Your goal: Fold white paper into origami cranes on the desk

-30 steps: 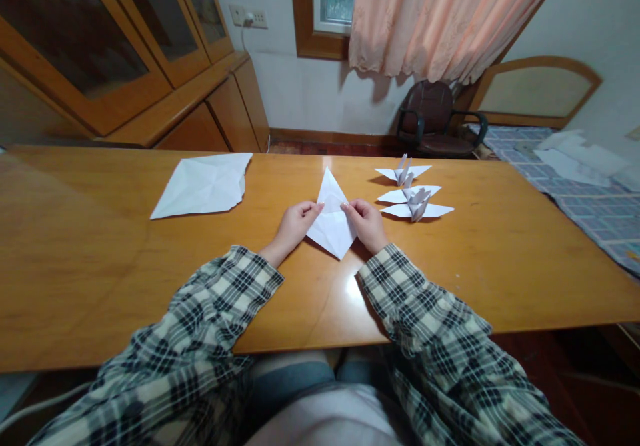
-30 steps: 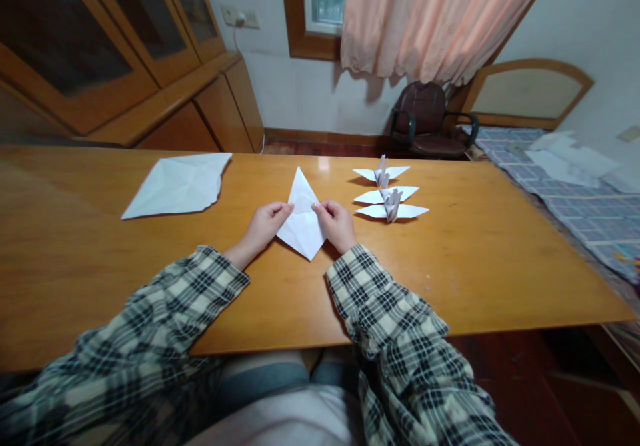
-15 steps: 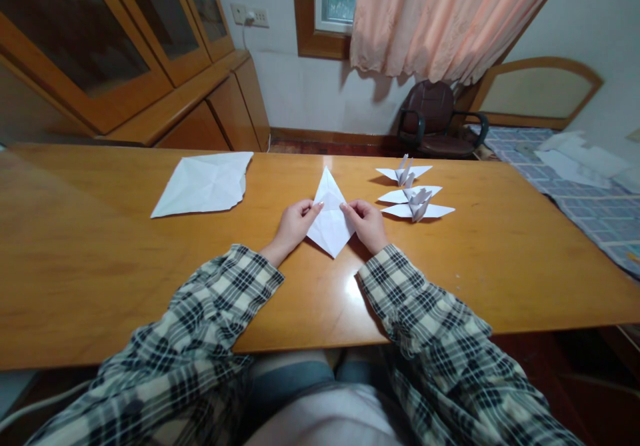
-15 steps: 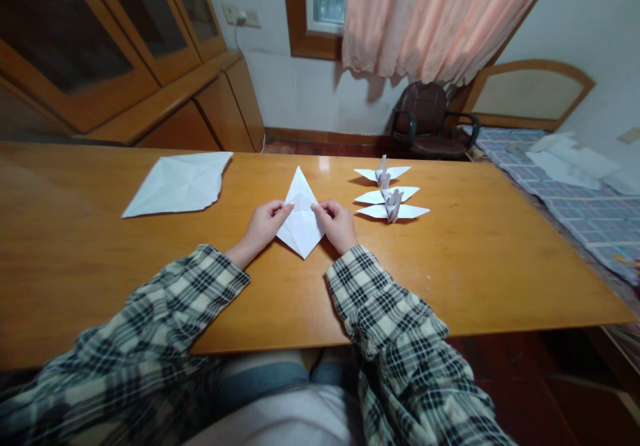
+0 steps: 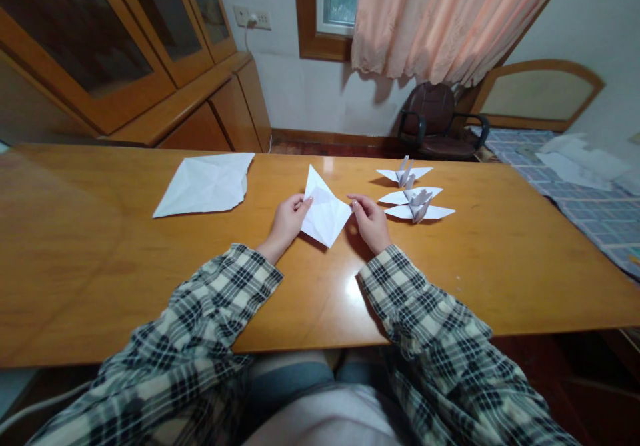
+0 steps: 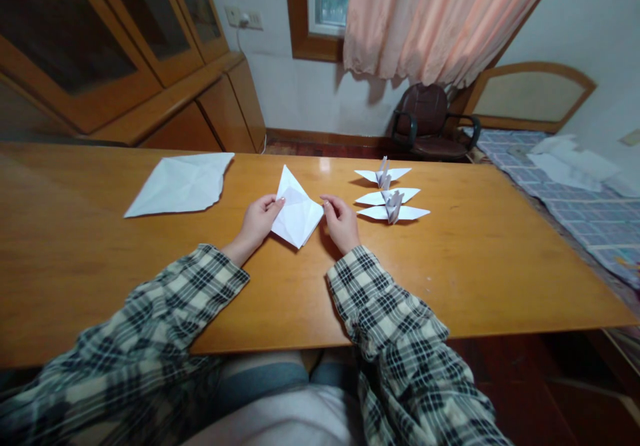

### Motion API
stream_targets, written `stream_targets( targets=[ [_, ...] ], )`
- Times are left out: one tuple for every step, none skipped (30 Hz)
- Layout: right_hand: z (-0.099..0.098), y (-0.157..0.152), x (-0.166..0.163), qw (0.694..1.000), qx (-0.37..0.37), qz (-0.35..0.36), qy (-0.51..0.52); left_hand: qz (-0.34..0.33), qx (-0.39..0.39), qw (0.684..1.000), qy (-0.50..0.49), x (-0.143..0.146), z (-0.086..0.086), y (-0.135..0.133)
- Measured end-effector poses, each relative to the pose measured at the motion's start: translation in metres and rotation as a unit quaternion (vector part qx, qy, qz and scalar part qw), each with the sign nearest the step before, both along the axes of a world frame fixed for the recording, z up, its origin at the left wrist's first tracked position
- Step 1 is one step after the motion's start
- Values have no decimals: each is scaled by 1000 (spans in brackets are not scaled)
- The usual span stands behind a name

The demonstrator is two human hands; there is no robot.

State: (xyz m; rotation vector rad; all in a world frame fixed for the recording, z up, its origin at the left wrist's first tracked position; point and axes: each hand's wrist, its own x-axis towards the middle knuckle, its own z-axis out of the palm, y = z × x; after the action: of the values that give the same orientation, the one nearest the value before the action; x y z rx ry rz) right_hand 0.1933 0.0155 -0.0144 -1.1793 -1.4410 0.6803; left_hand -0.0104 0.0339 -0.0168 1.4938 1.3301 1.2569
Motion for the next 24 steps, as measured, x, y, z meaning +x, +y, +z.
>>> stream_targets(
  targets=[
    [0,0,1,1000,7,4,-5,1,-5,1000,-15,-1,-1,2],
    [0,0,1,1000,17,6,-16,2,-7,1000,-27,-2,-2,3],
    [0,0,2,999,29,9,-31,2,-9,999,-38,-3,-3,4],
    [0,0,3,998,43,11,-47,6,-9,999,-48,-4,-3,5],
    [1,-1,3,996,55,16,-62,10,-11,998,-57,-4,-4,6],
    [1,-1,3,995,64,22,-73,14,-13,998,-67,-4,-4,6],
    [2,-1,4,994,71,28,-80,17,-16,997,-74,-4,-4,6],
    [2,-1,4,993,76,35,-86,18,-19,996,-80,-4,-4,6],
    [2,-1,3,992,79,41,-91,19,-22,996,-85,-4,-3,6],
    [2,-1,3,991,81,47,-96,19,-24,996,-87,-3,-2,5],
    [2,-2,3,990,83,52,-102,18,-25,996,-89,-3,-2,5],
    [2,-2,3,989,84,57,-107,15,-26,995,-91,-3,-1,4],
    [2,-2,3,988,86,61,-113,13,-27,995,-92,-2,-1,4],
    [2,-2,3,987,88,64,-118,11,-27,995,-92,-2,-1,4],
    [2,-2,3,986,89,66,-124,10,-28,995,-93,-2,-1,4],
    [2,-2,3,985,91,68,-130,11,-29,995,-94,-2,-1,4],
    [3,-2,3,984,93,71,-135,13,-30,995,-96,-2,-1,5],
    [3,-3,3,983,95,74,-140,15,-32,995,-98,-2,-2,5],
    [3,-3,3,981,100,78,-145,16,-33,994,-100,-2,-3,5],
    [4,-3,3,980,104,82,-148,17,-34,994,-103,-2,-3,6],
    [4,-3,3,979,109,84,-150,16,-33,994,-104,-2,-3,6],
    [5,-4,3,979,112,85,-151,16,-32,994,-105,-2,-3,6],
    [5,-4,3,978,113,85,-151,15,-31,994,-105,-3,-4,6],
    [5,-4,3,978,114,84,-151,15,-29,994,-104,-3,-4,6]
  ],
)
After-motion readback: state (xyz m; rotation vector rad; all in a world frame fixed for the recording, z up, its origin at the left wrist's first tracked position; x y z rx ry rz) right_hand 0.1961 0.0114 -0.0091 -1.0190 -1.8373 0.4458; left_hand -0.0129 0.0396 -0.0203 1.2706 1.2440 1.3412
